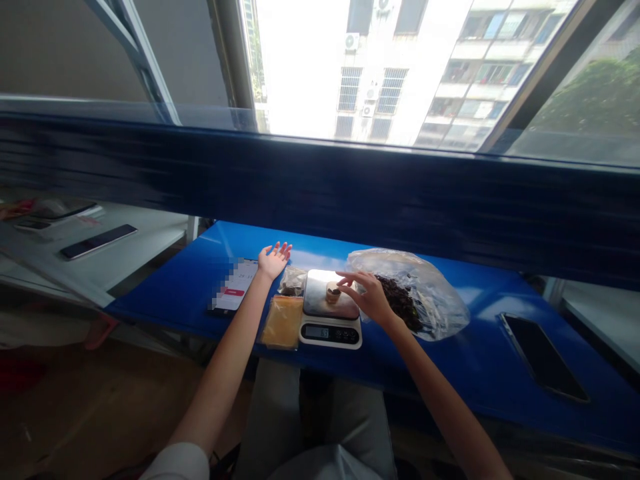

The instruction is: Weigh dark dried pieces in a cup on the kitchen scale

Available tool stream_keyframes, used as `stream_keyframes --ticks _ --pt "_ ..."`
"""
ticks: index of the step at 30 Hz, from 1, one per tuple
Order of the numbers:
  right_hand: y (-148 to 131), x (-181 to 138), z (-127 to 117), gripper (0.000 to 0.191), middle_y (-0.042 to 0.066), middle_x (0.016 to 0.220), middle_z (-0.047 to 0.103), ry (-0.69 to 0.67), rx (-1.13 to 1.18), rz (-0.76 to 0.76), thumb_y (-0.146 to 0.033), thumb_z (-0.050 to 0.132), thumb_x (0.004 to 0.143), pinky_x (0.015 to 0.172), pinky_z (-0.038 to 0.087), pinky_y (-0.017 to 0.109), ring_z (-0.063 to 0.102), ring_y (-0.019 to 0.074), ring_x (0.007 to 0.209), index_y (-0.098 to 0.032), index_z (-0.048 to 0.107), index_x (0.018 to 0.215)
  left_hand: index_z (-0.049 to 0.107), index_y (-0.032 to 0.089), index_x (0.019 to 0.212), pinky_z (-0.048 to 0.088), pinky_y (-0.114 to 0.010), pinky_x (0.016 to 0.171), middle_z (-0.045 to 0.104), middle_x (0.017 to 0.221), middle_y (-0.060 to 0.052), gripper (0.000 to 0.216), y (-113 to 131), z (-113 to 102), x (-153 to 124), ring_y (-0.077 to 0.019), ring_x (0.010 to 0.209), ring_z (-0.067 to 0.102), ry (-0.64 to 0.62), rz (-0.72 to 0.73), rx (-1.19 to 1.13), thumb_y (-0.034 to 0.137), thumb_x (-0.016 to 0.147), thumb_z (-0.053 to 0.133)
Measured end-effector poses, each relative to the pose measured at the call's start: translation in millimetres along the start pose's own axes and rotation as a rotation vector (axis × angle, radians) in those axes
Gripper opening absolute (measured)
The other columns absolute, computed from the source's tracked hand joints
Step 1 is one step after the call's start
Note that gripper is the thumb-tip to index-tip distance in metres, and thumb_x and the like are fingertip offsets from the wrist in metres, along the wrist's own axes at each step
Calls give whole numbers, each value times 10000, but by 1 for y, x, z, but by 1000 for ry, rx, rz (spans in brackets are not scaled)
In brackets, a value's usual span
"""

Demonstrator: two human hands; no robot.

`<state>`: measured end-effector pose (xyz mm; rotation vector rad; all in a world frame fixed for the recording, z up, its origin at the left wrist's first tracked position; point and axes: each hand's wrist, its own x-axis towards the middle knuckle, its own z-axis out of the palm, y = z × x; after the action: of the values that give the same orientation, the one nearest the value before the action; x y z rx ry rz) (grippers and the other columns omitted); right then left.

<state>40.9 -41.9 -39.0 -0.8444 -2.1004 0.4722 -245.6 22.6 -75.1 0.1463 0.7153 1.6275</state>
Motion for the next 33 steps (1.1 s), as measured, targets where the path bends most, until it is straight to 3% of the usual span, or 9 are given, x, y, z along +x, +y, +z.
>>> stream_keyframes --ticks 4,8,10,14,20,27,33 --pt "-2 2 -13 239 30 944 727 65 79 49 -329 527 886 794 473 323 658 178 832 -256 672 1062 538 179 935 514 -301 705 622 950 -115 180 3 0 -3 -219 947 641 -1 -1 -3 223 792 439" --pt "17 1 -37 253 78 930 733 341 -103 302 -337 540 838 776 494 342 669 227 852 -204 698 984 530 193 920 510 -295 691 613 920 -101 171 5 1 -4 -219 937 640 11 25 -36 276 810 428" --pt "32 -3 -47 277 99 926 734 397 -222 427 -338 528 828 781 501 347 673 242 855 -187 705 980 525 198 923 507 -291 696 606 910 -92 170 6 2 -6 -213 935 641 26 48 -43 274 817 416" --pt "52 -10 -53 241 76 905 743 215 -328 504 -331 549 797 801 508 347 685 245 859 -200 724 897 516 201 948 502 -282 716 599 905 -79 171 7 6 -8 -195 929 641 51 54 13 228 817 409" --pt "50 -9 -45 226 65 963 740 15 -343 500 -350 586 794 834 501 367 679 271 940 -216 731 904 521 185 985 511 -291 695 605 903 -88 195 7 7 -10 -207 923 646 1 -12 17 237 830 415" --pt "43 -9 -51 230 50 913 745 13 -294 466 -377 603 781 808 514 360 689 250 889 -222 728 895 530 172 971 516 -299 719 611 916 -107 199 6 6 -10 -217 961 634 -48 -81 39 256 824 425" --pt "43 -10 -52 259 46 936 736 -45 -265 435 -354 671 711 793 516 367 676 251 881 -234 719 936 546 185 968 516 -316 720 612 921 -104 234 8 5 -9 -229 957 635 -25 -5 28 315 826 412"
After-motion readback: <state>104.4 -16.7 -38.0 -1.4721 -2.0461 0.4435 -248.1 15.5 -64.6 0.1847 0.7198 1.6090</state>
